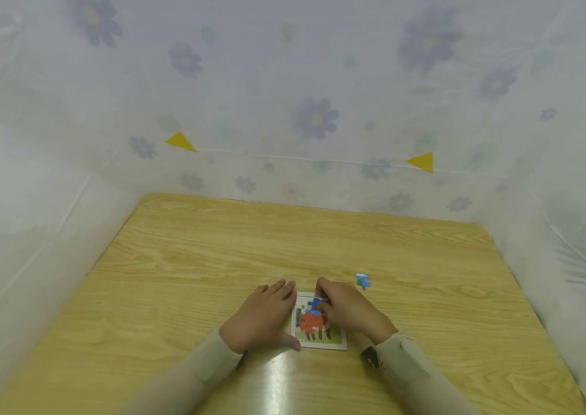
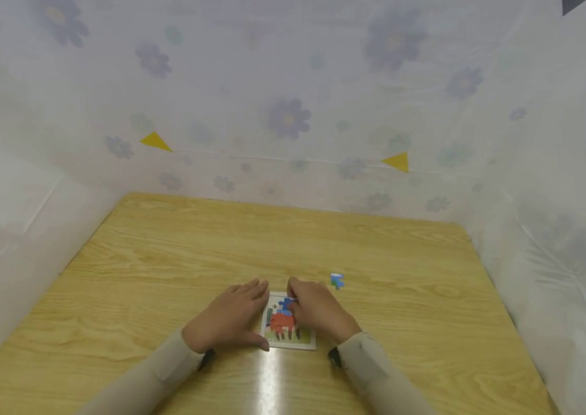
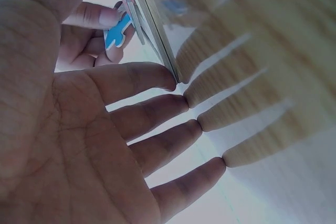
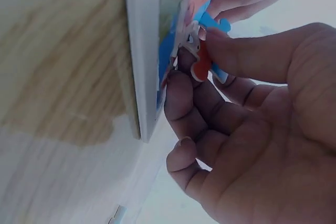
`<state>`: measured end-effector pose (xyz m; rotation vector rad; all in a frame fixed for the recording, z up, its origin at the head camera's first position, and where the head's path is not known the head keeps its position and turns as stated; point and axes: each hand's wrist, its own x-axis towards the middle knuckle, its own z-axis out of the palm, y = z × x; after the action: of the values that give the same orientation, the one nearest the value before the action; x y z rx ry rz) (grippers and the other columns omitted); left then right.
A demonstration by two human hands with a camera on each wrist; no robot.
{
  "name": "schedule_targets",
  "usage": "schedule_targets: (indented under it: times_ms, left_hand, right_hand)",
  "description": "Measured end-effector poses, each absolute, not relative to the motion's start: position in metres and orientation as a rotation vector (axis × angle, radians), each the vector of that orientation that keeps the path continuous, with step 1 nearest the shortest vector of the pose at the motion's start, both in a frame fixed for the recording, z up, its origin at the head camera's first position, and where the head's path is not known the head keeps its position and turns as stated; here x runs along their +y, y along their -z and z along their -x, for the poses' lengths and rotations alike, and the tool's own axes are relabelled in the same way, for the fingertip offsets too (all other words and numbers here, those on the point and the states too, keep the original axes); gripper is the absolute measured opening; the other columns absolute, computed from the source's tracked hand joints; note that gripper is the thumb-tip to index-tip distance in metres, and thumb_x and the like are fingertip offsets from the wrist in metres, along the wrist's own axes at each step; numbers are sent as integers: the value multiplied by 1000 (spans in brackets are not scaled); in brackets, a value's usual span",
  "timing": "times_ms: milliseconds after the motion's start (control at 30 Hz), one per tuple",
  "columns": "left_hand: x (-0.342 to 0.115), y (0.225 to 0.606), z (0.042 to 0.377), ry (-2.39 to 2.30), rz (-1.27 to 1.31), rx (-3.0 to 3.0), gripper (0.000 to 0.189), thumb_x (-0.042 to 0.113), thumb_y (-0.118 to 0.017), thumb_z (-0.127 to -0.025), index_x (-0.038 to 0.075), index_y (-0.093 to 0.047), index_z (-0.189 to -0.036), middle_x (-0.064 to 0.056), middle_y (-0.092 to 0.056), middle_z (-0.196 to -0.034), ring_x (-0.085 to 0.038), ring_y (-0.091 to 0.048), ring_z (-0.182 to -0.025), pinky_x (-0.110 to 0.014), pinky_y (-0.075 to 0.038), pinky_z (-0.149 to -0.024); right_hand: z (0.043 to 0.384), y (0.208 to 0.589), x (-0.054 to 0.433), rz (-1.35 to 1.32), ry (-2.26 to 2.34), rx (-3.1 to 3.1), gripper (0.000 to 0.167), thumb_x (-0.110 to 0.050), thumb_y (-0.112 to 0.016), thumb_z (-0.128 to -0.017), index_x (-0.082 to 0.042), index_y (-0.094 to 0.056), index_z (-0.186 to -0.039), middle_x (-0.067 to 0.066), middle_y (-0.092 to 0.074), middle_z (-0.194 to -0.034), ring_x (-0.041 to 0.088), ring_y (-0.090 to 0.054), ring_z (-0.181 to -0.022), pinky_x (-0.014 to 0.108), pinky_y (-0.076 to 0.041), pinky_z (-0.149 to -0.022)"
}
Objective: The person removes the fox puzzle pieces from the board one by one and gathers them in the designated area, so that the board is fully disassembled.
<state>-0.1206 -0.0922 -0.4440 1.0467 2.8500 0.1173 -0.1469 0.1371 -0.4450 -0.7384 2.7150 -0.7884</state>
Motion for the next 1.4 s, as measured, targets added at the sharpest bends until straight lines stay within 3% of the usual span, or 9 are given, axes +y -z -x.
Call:
schedule_targets:
  times_ms: [133,267,433,567,700,1000,1400]
  left_hand:
    - [-92,443,120,-118,-1037,2843,109,78,-71,-77,1,-50,-152,-15,-42,-160,-34,-40,-147,-51,-41,-114]
    - [-86,443,115,-22,-1059,2879,101,76,-72,-78,2,-57,-145,-15,-48,-156,-33,-45,-143,-50,-41,-114]
    - [-71,438,97,97,-1260,2948,79,72,-71,-83,7,-69,-128,-13,-64,-137,-28,-62,-125,-43,-50,-105]
    - [-61,431,84,105,-1324,2980,69,69,-69,-88,8,-69,-121,-15,-67,-129,-25,-67,-113,-36,-55,-96]
    - [-56,428,76,115,-1262,3004,70,67,-68,-90,7,-66,-126,-18,-65,-134,-25,-67,-113,-35,-56,-94]
    - [-55,437,68,162,-1291,2944,61,68,-62,-92,17,-72,-123,-1,-64,-117,-18,-61,-103,-31,-54,-85]
    - [-60,438,68,244,-1342,3006,48,60,-63,-95,18,-72,-116,2,-64,-109,-16,-60,-94,-28,-53,-75]
  right_hand:
    - [147,448,136,791,738,2751,21,-3,-73,-91,-18,-58,-91,-11,-59,-81,9,-52,-69,33,-48,-67]
    - [147,450,135,826,751,2747,22,-3,-75,-90,-17,-59,-89,-11,-58,-81,9,-52,-70,31,-48,-65]
    - [151,450,136,843,815,2687,21,0,-73,-91,-15,-59,-87,-9,-58,-81,10,-52,-71,30,-48,-65]
    - [154,448,138,829,863,2617,14,-1,-68,-95,-12,-60,-90,-7,-60,-84,11,-54,-74,31,-49,-67]
    - [157,446,141,785,939,2555,11,0,-64,-98,-10,-62,-93,-4,-62,-86,13,-56,-74,33,-50,-68]
    - [166,442,161,774,1180,2563,9,-1,-63,-101,-9,-65,-105,-1,-64,-87,12,-57,-71,29,-51,-63]
    - [193,422,253,504,1088,2808,7,-2,-65,-100,-2,-62,-106,10,-65,-93,23,-61,-76,35,-51,-64]
